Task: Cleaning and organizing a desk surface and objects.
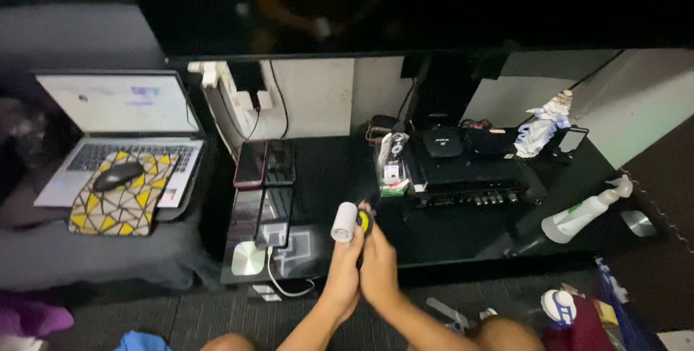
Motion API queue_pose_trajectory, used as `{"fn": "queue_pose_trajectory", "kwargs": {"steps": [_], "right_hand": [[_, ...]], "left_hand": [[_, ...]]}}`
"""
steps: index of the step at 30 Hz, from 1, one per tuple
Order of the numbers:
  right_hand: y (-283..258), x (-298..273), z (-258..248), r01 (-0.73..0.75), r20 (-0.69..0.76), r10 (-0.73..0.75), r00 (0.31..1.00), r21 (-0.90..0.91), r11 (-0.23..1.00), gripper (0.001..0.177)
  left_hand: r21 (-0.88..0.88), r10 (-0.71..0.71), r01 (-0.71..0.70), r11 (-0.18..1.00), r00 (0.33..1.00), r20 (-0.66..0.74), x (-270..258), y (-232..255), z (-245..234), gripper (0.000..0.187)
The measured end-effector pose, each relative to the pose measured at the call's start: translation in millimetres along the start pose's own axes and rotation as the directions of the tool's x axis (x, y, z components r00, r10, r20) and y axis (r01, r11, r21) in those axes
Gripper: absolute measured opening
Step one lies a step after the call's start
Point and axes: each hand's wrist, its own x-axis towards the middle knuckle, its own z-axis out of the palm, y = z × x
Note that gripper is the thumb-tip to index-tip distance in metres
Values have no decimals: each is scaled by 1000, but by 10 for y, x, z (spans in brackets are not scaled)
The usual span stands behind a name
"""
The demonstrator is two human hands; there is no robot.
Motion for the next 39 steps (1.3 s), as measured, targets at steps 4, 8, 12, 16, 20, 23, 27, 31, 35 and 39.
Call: {"fn": "queue_pose_trajectory", "kwargs": {"steps": [4, 8, 12, 16, 20, 23, 27, 31, 35, 39], "right_hand": [[309, -93, -163, 146, 2, -149, 989, -217, 965, 58], [1211, 220, -549, 134, 293, -42, 955, -301, 944, 34], [799, 544, -731, -540, 246, 487, 838, 496, 680, 34], [260, 574, -860, -550, 197, 528, 826, 489, 677, 40], [384, 615, -1031, -615, 180, 608, 774, 445, 651, 42], [505, 687, -1145, -636, 189, 626, 756, 436, 637, 43], [721, 749, -1216, -616, 187, 620, 762, 503, 606, 42], [758, 738, -1240, -677, 187, 694, 695, 495, 545, 43], [850, 714, -1235, -715, 141, 758, 636, 475, 512, 43], [716, 734, -1186, -736, 126, 778, 616, 443, 511, 43]], "left_hand": [[14, -4, 6, 1000, 991, -133, 339, 173, -164, 56], [158, 56, -11, 987, 958, -280, 1043, 4, -840, 45], [705, 142, 170, 689, 922, -361, 1893, -226, -1502, 51], [908, 355, 161, 388, 882, -309, 2770, -510, -2052, 59], [965, 445, 256, 49, 860, -251, 3027, -345, -1768, 68], [924, 519, 357, -134, 820, -241, 3283, -347, -1741, 72], [863, 595, 425, -273, 780, -196, 3587, -408, -1840, 73], [830, 654, 457, -319, 740, -157, 3732, -552, -2010, 65], [804, 693, 465, -370, 715, -94, 3752, -523, -1977, 51], [780, 698, 462, -422, 715, -46, 3758, -527, -1987, 48]]}}
